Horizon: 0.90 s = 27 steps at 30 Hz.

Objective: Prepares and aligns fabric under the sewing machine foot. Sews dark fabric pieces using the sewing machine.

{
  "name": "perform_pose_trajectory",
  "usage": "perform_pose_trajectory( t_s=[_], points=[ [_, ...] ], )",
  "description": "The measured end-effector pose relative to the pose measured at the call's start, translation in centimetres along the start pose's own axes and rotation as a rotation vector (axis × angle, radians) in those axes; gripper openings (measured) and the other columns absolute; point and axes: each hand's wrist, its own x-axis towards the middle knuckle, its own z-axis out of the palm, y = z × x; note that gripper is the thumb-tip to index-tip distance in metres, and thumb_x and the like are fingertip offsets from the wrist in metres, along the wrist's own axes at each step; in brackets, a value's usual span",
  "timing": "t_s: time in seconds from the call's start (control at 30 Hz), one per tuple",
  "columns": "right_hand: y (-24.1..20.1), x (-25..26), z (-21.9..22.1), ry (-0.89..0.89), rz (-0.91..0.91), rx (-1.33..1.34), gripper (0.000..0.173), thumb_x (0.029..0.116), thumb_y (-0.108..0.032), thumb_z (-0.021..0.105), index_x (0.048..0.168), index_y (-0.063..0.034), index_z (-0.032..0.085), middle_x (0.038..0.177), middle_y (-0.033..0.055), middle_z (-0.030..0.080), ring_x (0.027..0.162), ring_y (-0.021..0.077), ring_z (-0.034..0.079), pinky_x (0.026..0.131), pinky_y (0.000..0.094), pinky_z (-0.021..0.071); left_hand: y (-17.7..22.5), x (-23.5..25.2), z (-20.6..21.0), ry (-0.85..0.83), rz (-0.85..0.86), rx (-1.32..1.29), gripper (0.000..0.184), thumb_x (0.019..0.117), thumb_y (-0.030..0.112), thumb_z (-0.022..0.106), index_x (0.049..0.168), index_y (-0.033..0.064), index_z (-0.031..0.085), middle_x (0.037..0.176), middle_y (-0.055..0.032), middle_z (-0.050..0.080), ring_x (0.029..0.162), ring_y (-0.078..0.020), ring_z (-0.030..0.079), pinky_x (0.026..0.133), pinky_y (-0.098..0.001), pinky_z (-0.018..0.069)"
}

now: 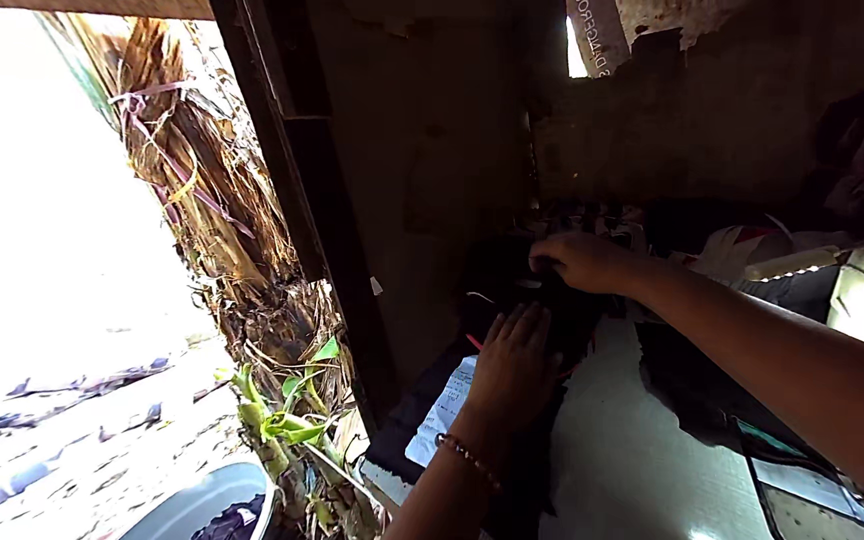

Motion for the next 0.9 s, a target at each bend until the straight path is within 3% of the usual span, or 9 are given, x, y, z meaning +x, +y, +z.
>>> perform_pose_trajectory(
  t_s=[0.17,0.3,0.47,0.53,0.6,0.67,0.7,0.77,0.9],
  points=[
    [-1.2,-0.6,1.8,-0.09,0.075,-0.219,0.035,0.0963,-0.016,0.07,0.127,-0.0004,0.064,0.126,0.0184,0.058,0.114,0.0343,0.062,0.097,0.047,0.0524,0.2,-0.4,1.2,0.05,-0.02,-0.077,0.051,0.1024,0.029,0.055,0.145,0.0012,0.056,0.152,-0.016,0.053,0.145,-0.0326,0.045,0.121,-0.0518,0.0322],
    [0.0,-0.5,4.6,0.207,-0.101,-0.34,0.045,0.0863,-0.016,0.08,0.123,0.0013,0.062,0.117,0.0219,0.063,0.105,0.0393,0.065,0.088,0.0496,0.0554,0.6,-0.3,0.8,0.014,-0.047,-0.098,0.054,0.1012,0.031,0.057,0.145,0.0007,0.055,0.152,-0.0163,0.053,0.145,-0.0314,0.045,0.121,-0.0496,0.0321],
    [-1.0,1.2,2.1,0.01,0.115,-0.171,0.029,0.0987,-0.002,0.058,0.127,0.0012,0.064,0.113,0.0232,0.069,0.111,0.0403,0.065,0.097,0.0546,0.0501,1.8,0.5,-1.7,-0.113,-0.163,-0.045,0.053,0.1023,0.039,0.056,0.145,0.0092,0.058,0.152,-0.0086,0.054,0.147,-0.0278,0.042,0.123,-0.0573,0.0204],
    [-1.1,2.4,0.0,-0.066,0.209,-0.108,0.029,0.1009,-0.005,0.057,0.129,-0.0018,0.064,0.117,0.0234,0.068,0.114,0.041,0.064,0.097,0.0577,0.0498,2.5,1.5,-3.1,0.004,-0.252,-0.113,0.041,0.1013,0.034,0.059,0.133,0.0099,0.069,0.138,-0.0078,0.066,0.138,-0.0286,0.052,0.119,-0.0571,0.0304],
    [-0.6,3.6,-1.5,-0.088,0.214,-0.083,0.027,0.103,-0.01,0.058,0.127,-0.0002,0.065,0.119,0.0239,0.067,0.115,0.041,0.063,0.098,0.0583,0.0486,3.0,3.3,-4.8,0.119,-0.402,-0.474,0.034,0.1038,0.017,0.058,0.133,0.0011,0.065,0.132,-0.0164,0.066,0.126,-0.0283,0.061,0.107,-0.0479,0.0469],
    [0.2,4.5,-2.4,-0.084,0.178,-0.087,0.024,0.1031,-0.013,0.06,0.12,0.002,0.067,0.114,0.0237,0.067,0.11,0.04,0.064,0.095,0.057,0.0489,3.1,5.7,-5.8,0.24,-0.594,-1.082,0.037,0.1048,0.004,0.052,0.141,-0.0036,0.052,0.139,-0.0186,0.057,0.121,-0.0238,0.059,0.103,-0.039,0.0469],
    [0.4,4.8,-3.0,-0.092,0.177,-0.095,0.024,0.1033,-0.014,0.06,0.119,0.0018,0.068,0.113,0.023,0.067,0.109,0.0386,0.064,0.094,0.0559,0.0494,3.0,7.3,-5.8,0.349,-0.698,-1.386,0.032,0.1032,-0.001,0.05,0.135,-0.0024,0.052,0.129,-0.0143,0.057,0.11,-0.0187,0.059,0.096,-0.0316,0.0484],
    [0.3,4.9,-3.8,-0.103,0.18,-0.115,0.022,0.1039,-0.015,0.059,0.118,0.0008,0.067,0.112,0.0208,0.067,0.107,0.0352,0.064,0.093,0.0527,0.0499,2.0,10.6,-5.2,0.592,-0.794,-1.905,0.023,0.1001,-0.006,0.046,0.122,-0.0007,0.051,0.112,-0.0128,0.057,0.099,-0.0202,0.06,0.09,-0.0332,0.0533],
    [0.3,4.3,-4.4,-0.07,0.173,-0.157,0.022,0.1046,-0.015,0.057,0.12,-0.0029,0.068,0.112,0.0183,0.068,0.108,0.0337,0.065,0.092,0.0525,0.0513,0.1,14.6,-2.7,0.807,-0.808,-2.32,0.027,0.1082,0.021,0.033,0.125,0.0067,0.048,0.115,-0.0123,0.057,0.106,-0.024,0.061,0.091,-0.0424,0.0535]
  ],
)
